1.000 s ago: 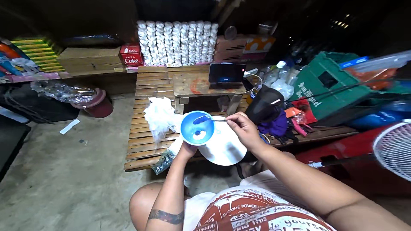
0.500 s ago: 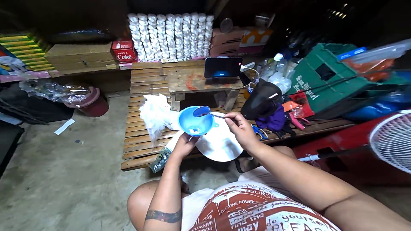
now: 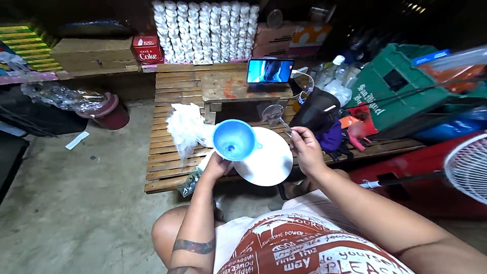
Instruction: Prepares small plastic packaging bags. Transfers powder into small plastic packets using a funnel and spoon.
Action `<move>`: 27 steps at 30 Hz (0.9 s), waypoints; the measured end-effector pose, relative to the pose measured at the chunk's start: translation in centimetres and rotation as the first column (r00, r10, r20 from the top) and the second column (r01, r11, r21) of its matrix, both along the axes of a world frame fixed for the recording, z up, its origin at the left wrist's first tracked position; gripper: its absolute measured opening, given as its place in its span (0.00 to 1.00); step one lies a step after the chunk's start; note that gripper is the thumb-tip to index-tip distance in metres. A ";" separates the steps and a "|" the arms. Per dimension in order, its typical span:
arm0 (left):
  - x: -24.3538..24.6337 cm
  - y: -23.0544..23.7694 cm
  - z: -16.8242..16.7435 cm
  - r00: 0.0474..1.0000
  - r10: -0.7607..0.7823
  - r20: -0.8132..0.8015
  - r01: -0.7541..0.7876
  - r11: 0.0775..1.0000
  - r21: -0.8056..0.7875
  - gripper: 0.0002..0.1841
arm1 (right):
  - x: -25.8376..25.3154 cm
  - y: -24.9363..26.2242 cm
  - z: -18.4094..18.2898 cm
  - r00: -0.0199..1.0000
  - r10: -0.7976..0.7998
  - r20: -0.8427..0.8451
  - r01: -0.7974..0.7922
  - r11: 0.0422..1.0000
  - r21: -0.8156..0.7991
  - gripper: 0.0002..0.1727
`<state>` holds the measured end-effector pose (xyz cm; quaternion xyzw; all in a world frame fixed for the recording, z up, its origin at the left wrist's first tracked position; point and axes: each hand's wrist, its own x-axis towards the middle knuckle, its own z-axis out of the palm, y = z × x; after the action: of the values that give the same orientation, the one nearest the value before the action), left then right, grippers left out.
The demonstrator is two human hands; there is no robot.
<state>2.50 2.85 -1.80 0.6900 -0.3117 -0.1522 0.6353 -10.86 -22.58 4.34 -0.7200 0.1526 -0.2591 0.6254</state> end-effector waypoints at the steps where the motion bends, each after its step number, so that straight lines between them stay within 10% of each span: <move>1: 0.1 0.1 0.0 1.000 0.008 -0.011 -0.008 1.000 0.022 0.18 | -0.3 -0.5 -0.6 0.999 -0.025 -0.032 0.025 1.000 0.004 0.11; 13: -0.1 0.2 0.6 0.996 0.092 0.009 -0.092 0.996 0.017 0.19 | -3.5 -5.5 -7.2 0.765 -0.064 -0.641 -0.042 0.988 -0.149 0.16; 27: -0.1 0.1 0.8 0.990 0.127 -0.062 -0.132 0.986 -0.098 0.20 | -2.5 -6.8 -7.9 0.707 -0.191 -0.681 -0.225 0.853 -0.472 0.18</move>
<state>2.44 2.97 -1.04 0.6711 -0.2559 -0.1136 0.6865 -13.31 -29.42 -3.55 -0.9061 0.2970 0.0115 0.3011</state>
